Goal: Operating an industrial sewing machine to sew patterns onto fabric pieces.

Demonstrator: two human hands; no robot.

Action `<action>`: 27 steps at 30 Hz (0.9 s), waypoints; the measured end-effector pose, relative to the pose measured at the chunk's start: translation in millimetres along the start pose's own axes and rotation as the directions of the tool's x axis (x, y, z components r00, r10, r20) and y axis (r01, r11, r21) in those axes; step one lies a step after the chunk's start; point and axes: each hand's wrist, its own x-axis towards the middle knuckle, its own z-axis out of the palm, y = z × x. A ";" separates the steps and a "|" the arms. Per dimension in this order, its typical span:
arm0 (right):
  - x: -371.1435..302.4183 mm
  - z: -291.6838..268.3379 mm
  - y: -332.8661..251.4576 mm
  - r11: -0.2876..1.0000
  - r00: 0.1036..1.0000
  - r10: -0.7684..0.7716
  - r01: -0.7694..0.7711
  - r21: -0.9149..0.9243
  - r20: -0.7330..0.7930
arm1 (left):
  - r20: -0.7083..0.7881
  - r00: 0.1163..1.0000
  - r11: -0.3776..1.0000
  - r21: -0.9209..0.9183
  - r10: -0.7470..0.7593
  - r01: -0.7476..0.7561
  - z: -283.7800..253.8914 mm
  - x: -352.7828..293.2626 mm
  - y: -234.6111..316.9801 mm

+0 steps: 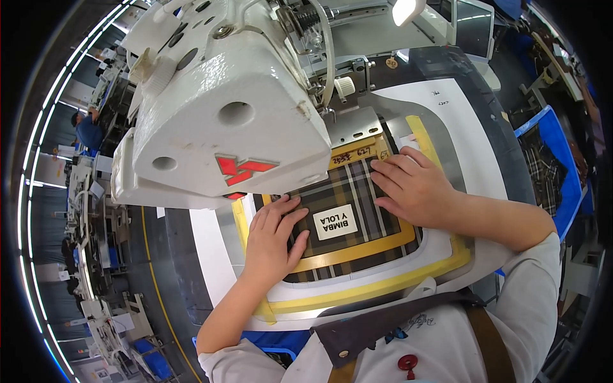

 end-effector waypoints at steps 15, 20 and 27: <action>-11.4 -7.8 13.7 0.998 0.997 -0.051 0.049 0.033 0.052 | 0.085 0.987 0.990 0.037 0.134 -0.137 21.8 57.7 57.3; -15.6 -9.0 21.3 0.995 0.994 -0.090 0.088 0.046 0.058 | 0.092 0.989 0.993 0.013 0.117 -0.119 28.5 68.7 66.1; -18.3 -8.9 26.2 0.984 0.991 -0.124 0.117 0.132 0.045 | 0.069 0.996 0.997 0.039 0.062 -0.065 33.3 71.5 70.6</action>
